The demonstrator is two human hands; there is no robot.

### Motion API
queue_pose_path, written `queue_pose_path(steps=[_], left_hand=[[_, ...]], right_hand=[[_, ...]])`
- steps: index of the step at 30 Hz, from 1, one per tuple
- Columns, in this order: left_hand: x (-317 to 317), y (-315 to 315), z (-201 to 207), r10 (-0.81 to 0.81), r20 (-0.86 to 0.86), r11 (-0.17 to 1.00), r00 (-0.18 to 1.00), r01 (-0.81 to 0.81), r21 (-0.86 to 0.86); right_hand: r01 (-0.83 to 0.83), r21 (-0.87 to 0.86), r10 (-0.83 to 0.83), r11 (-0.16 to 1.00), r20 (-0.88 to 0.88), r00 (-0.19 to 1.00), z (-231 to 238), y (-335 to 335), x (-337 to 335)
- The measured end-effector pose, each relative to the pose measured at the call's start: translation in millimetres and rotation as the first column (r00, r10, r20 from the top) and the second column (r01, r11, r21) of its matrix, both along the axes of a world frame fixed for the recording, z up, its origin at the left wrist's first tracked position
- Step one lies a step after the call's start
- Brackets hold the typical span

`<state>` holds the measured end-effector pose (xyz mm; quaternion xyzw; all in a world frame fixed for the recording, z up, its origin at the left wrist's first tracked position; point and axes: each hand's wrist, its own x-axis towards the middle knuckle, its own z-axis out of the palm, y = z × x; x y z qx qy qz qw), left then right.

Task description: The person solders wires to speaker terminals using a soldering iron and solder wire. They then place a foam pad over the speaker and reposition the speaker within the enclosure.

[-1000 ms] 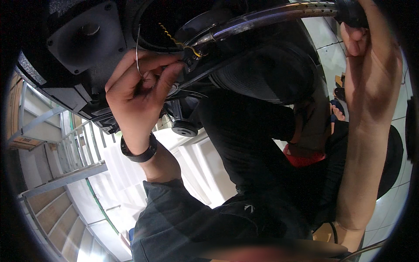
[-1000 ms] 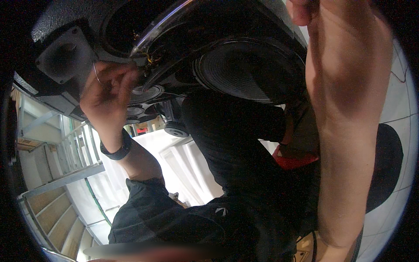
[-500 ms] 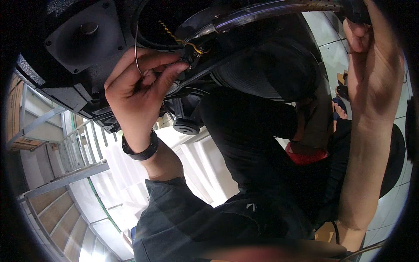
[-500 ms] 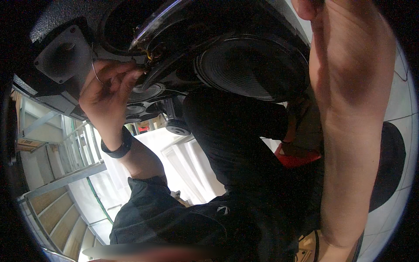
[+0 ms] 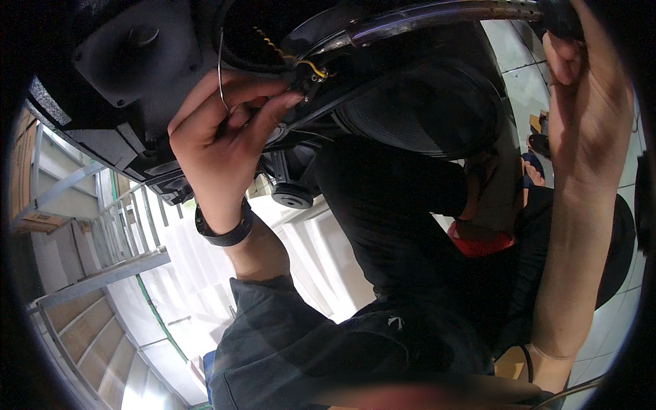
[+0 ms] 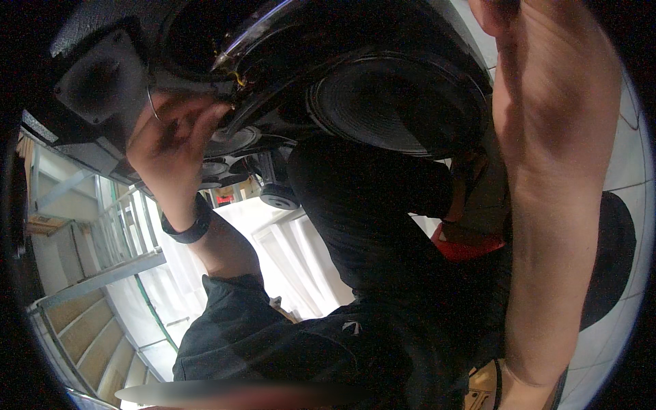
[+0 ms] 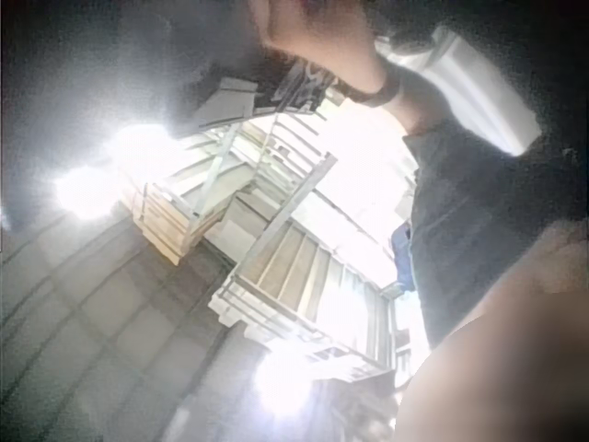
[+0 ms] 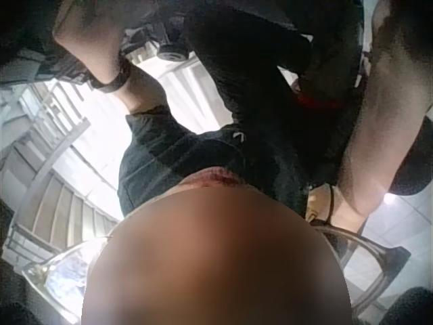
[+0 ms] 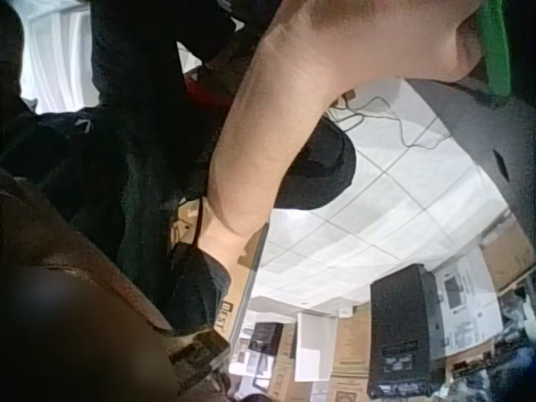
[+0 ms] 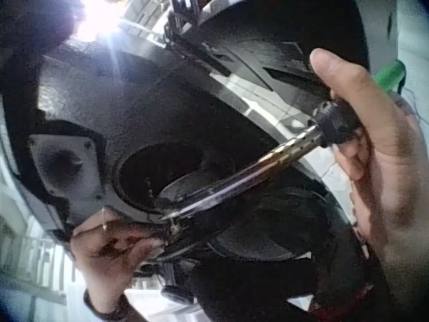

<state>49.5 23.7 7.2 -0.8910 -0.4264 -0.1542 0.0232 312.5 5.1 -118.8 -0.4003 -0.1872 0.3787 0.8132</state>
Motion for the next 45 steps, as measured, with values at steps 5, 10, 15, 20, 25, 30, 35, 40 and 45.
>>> queue_pose_path(steps=[5,10,15,20,25,30,35,40,45], left_hand=[[-2,-1,1,0.012,-0.052,0.999,0.999,-0.010,0.035],[-12,-4,0,0.004,0.099,0.997,0.995,-0.011,0.079],[-36,-28,-1,0.064,0.429,0.994,0.901,-0.095,0.051],[-65,-66,-21,0.322,0.631,0.938,0.706,-0.328,-0.111],[-72,-90,-73,0.392,0.782,0.918,0.485,-0.259,-0.299],[-55,-106,-121,0.466,0.840,0.876,0.278,-0.009,-0.483],[-48,-111,-146,0.576,0.805,0.789,-0.142,0.351,-0.503],[-49,-117,-161,0.528,0.849,0.830,-0.011,0.217,-0.514],[-40,-123,-178,0.373,0.926,0.903,0.055,0.206,-0.376]], right_hand=[[-0.012,0.007,0.012,1.000,0.011,1.000,0,2,0],[-0.030,0.025,0.029,0.999,0.040,0.999,-6,8,-1],[-0.101,0.067,0.099,0.993,0.033,0.995,-20,9,10],[-0.212,0.206,0.203,0.955,0.064,0.977,-29,6,22],[-0.197,0.133,0.189,0.971,0.069,0.979,-16,4,12],[-0.137,0.079,0.128,0.987,0.111,0.986,-4,0,-3],[-0.173,0.048,0.160,0.984,0.207,0.965,-3,-2,-8],[-0.085,-0.019,0.086,0.996,0.096,0.992,3,1,-13],[-0.102,-0.016,0.103,0.995,0.074,0.992,18,-4,-12]])
